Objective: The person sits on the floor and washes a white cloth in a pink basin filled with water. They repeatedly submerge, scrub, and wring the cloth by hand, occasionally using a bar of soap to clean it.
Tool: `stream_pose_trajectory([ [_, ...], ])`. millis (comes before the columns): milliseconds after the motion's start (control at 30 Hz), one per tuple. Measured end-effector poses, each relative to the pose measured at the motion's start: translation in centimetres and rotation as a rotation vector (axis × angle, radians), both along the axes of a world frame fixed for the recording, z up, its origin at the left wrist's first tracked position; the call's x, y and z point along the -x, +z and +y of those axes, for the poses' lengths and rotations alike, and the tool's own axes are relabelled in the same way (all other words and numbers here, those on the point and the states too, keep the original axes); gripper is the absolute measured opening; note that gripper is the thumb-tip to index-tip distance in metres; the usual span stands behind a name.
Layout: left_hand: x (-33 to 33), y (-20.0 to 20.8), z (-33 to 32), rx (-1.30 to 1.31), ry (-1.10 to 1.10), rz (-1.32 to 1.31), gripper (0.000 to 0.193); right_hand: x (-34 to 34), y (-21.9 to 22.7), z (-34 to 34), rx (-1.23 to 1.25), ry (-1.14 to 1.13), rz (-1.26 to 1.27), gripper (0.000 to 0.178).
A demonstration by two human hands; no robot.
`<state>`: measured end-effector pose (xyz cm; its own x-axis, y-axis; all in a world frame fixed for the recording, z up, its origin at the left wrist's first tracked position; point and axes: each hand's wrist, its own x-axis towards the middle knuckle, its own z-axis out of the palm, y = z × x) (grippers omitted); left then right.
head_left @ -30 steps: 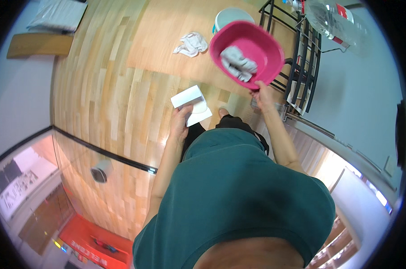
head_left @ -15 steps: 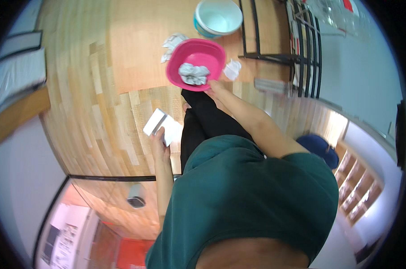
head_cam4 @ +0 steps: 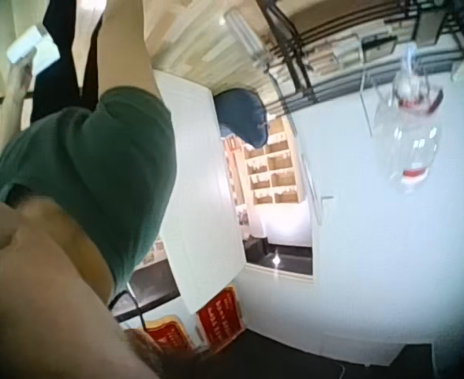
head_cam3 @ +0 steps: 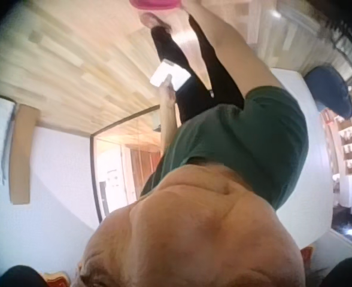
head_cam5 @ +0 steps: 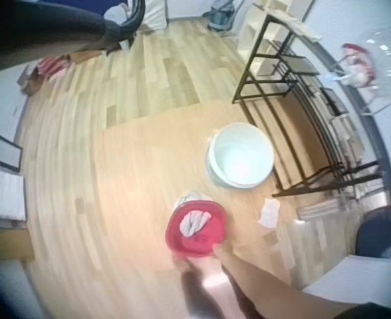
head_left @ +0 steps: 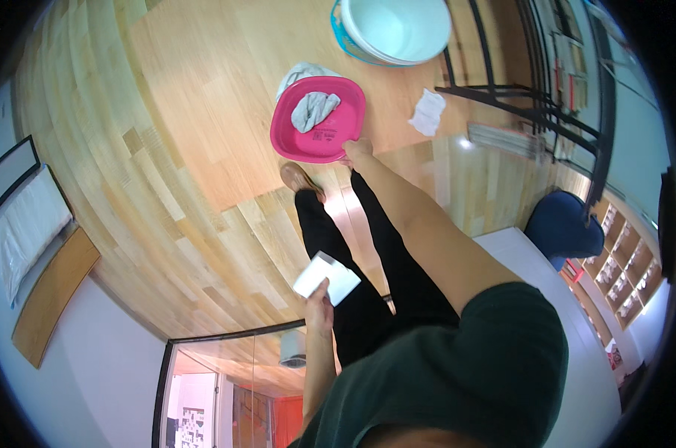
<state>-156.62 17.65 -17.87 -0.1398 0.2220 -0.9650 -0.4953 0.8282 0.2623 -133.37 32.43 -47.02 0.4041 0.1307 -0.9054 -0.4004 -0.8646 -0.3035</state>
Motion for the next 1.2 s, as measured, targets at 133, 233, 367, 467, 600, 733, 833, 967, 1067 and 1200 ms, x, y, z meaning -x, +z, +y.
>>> stream_pose_trajectory([
  [133,2.9,-5.6,0.9,0.075,-0.044,-0.024,0.045,-0.6,-7.1,4.3,-0.052,-0.083,0.071,0.025],
  [233,5.3,-7.2,-0.3,0.089,-0.071,0.063,0.038,-0.7,-8.8,5.0,-0.099,-0.018,0.171,0.032],
  [367,8.3,-7.7,1.5,0.133,-0.128,0.088,0.031,4.9,-6.9,-6.1,-0.375,1.014,0.01,0.02],
  [467,9.8,-7.8,1.9,0.095,-0.126,0.133,0.032,11.9,7.1,-15.5,-0.624,1.118,0.744,0.021],
  [600,8.9,-7.5,4.3,0.075,-0.104,0.135,0.034,14.3,18.8,-20.9,-0.442,1.43,0.656,0.015],
  [733,8.0,-7.4,5.4,0.016,-0.074,0.047,0.035,13.4,17.8,-20.9,-0.45,1.254,0.656,0.01],
  [833,6.6,-6.5,7.1,-0.029,-0.038,0.041,0.033,14.0,18.1,-21.8,-0.366,0.962,0.835,0.005],
  [967,4.6,-7.7,10.0,-0.104,-0.068,-0.047,0.036,15.8,28.4,-24.6,-0.125,1.127,1.539,0.018],
  [1067,1.2,-12.6,10.1,-0.202,-0.192,-0.167,0.029,10.5,30.4,-22.8,0.364,0.552,1.728,0.022],
  [1200,-6.4,-21.6,4.5,-0.187,-0.194,-0.428,0.022,4.9,28.9,-22.9,0.729,0.301,1.481,0.021],
])
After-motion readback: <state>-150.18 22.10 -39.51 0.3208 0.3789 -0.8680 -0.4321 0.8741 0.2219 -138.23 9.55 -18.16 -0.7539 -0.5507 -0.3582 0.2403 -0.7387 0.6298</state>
